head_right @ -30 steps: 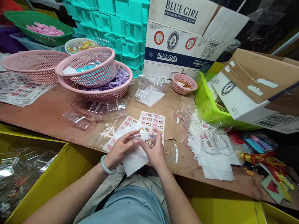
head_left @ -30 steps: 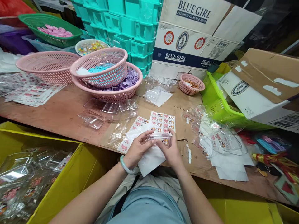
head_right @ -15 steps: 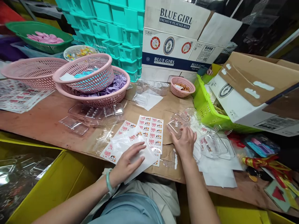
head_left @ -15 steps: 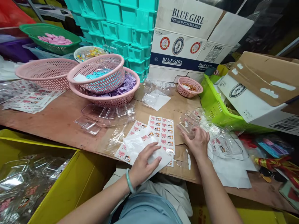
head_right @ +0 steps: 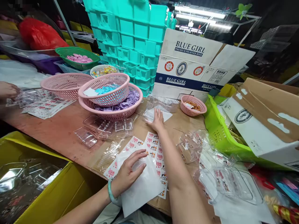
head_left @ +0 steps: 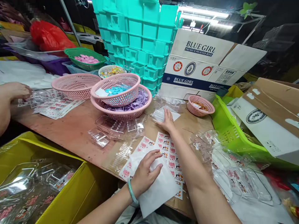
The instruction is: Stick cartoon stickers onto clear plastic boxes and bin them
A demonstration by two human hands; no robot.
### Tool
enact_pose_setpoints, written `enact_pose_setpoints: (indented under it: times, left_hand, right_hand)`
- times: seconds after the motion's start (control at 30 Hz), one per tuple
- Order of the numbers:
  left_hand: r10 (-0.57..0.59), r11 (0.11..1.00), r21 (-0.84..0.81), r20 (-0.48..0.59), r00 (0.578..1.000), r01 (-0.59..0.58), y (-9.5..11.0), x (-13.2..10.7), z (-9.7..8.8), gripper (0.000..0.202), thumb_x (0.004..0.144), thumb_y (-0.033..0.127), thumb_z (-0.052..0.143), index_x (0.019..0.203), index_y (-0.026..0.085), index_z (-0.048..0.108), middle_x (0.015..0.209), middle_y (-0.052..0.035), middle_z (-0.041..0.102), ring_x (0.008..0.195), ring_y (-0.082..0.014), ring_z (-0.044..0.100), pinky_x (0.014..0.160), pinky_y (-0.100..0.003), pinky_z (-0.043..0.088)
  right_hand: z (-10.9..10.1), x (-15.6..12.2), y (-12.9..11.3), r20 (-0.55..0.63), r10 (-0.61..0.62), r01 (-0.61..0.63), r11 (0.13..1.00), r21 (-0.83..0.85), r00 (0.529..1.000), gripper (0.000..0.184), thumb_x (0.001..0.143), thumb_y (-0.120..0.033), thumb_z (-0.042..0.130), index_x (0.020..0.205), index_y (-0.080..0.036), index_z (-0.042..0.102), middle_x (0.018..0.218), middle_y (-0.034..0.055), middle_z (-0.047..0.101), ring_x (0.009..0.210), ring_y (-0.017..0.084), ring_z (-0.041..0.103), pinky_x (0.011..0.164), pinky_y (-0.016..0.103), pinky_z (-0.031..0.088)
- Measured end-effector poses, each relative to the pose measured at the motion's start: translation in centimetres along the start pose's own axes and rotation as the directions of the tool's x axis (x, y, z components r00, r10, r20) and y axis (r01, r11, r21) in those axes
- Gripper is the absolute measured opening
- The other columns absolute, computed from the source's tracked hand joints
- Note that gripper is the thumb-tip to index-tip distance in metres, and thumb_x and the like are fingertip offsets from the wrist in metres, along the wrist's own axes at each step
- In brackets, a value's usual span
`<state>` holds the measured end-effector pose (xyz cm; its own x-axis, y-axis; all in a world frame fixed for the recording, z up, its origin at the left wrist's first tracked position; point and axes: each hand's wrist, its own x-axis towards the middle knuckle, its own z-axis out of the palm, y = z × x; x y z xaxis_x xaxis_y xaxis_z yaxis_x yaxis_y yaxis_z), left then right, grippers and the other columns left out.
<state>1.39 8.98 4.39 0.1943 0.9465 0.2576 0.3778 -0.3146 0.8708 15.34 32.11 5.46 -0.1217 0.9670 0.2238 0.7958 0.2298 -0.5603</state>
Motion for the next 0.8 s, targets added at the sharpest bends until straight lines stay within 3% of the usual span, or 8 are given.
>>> enact_pose_setpoints:
  times: [0.1, 0.17, 0.27, 0.37, 0.47, 0.57, 0.67, 0.8]
  left_hand:
    - [0.088, 0.985, 0.152, -0.065, 0.994, -0.077, -1.0, 0.5, -1.1, 0.044, 0.09, 0.023, 0.054, 0.133, 0.023, 0.048, 0.142, -0.0133, 0.047, 0.132, -0.0247, 0.045, 0.108, -0.046, 0.041]
    - [0.202, 0.943, 0.292, -0.119, 0.972, -0.16, -1.3, 1.3, -2.3, 0.058, 0.088, 0.021, 0.056, 0.142, 0.024, 0.035, 0.151, -0.0151, 0.032, 0.142, -0.0294, 0.029, 0.111, -0.053, 0.034]
    - [0.374, 0.863, 0.4, -0.094, 0.923, -0.309, -1.1, 3.3, -4.4, 0.071, 0.084, 0.02, 0.062, 0.146, 0.027, 0.029, 0.158, -0.0147, 0.013, 0.146, -0.0361, 0.008, 0.113, -0.061, 0.023]
    - [0.373, 0.902, 0.236, -0.009, 0.928, -0.36, -0.4, 5.1, -5.6, 0.064, 0.082, 0.023, 0.065, 0.14, 0.027, 0.04, 0.15, -0.0146, 0.031, 0.141, -0.0326, 0.027, 0.112, -0.054, 0.029]
    - [0.089, 0.989, -0.112, -0.04, 0.995, -0.093, 0.0, 5.6, -5.5, 0.051, 0.08, 0.032, 0.069, 0.128, 0.024, 0.053, 0.13, -0.0127, 0.05, 0.121, -0.0259, 0.051, 0.101, -0.043, 0.046]
    - [-0.195, 0.872, -0.466, -0.049, 0.979, 0.151, 0.1, 5.1, -5.2, 0.048, 0.078, 0.035, 0.071, 0.121, 0.021, 0.055, 0.122, -0.0107, 0.057, 0.109, -0.0227, 0.058, 0.092, -0.038, 0.051]
    - [-0.291, 0.803, -0.589, -0.254, 0.922, 0.091, -0.2, 4.2, -5.8, 0.047, 0.08, 0.036, 0.069, 0.123, 0.024, 0.053, 0.126, -0.0085, 0.055, 0.109, -0.0204, 0.059, 0.095, -0.037, 0.05]
    - [-0.201, 0.92, -0.391, -0.395, 0.896, 0.035, -1.1, 2.8, -6.4, 0.05, 0.077, 0.035, 0.072, 0.122, 0.026, 0.053, 0.128, -0.008, 0.053, 0.113, -0.0208, 0.056, 0.097, -0.037, 0.048]
  right_hand:
    - [-1.3, 0.1, -0.8, 0.016, 0.04, -0.042, 0.99, 0.134, 0.999, 0.089, 0.057, -0.035, 0.082, 0.136, -0.021, 0.045, 0.137, 0.0147, 0.041, 0.124, 0.03, 0.046, 0.106, 0.044, 0.037]
    - [-3.2, -1.7, -1.3, 0.146, 0.081, -0.127, 0.931, 0.341, 0.986, 0.077, 0.062, -0.045, 0.078, 0.13, -0.022, 0.052, 0.127, 0.0116, 0.052, 0.11, 0.027, 0.056, 0.095, 0.042, 0.047]
    - [-6.1, -5.7, -1.8, 0.563, -0.033, -0.374, 0.715, 0.59, 0.825, 0.058, 0.077, -0.058, 0.061, 0.121, -0.02, 0.06, 0.111, 0.0092, 0.064, 0.095, 0.023, 0.063, 0.077, 0.035, 0.054]
    - [-7.8, -9.6, -1.8, 0.703, -0.175, -0.511, 0.57, 0.643, 0.689, 0.065, 0.078, -0.063, 0.059, 0.127, -0.021, 0.056, 0.118, 0.0109, 0.063, 0.098, 0.023, 0.063, 0.071, 0.032, 0.055]
    - [-8.1, -12.1, -1.4, 0.644, -0.238, -0.423, 0.584, 0.693, 0.727, 0.082, 0.068, -0.053, 0.075, 0.139, -0.026, 0.043, 0.138, 0.0101, 0.05, 0.103, 0.022, 0.061, 0.075, 0.031, 0.056]
    - [-7.5, -12.8, -1.0, 0.597, -0.195, -0.303, 0.716, 0.629, 0.778, 0.083, 0.065, -0.039, 0.081, 0.137, -0.027, 0.042, 0.133, 0.0084, 0.052, 0.096, 0.018, 0.062, 0.079, 0.031, 0.055]
    - [-6.6, -11.9, -0.2, 0.473, -0.131, -0.143, 0.854, 0.501, 0.871, 0.072, 0.068, -0.038, 0.078, 0.131, -0.029, 0.044, 0.129, 0.0065, 0.053, 0.101, 0.019, 0.061, 0.087, 0.034, 0.052]
    - [-5.0, -9.5, 1.7, 0.134, 0.025, -0.071, 0.935, 0.348, 0.991, 0.069, 0.071, -0.041, 0.073, 0.129, -0.027, 0.04, 0.136, 0.0098, 0.048, 0.124, 0.026, 0.048, 0.105, 0.046, 0.04]
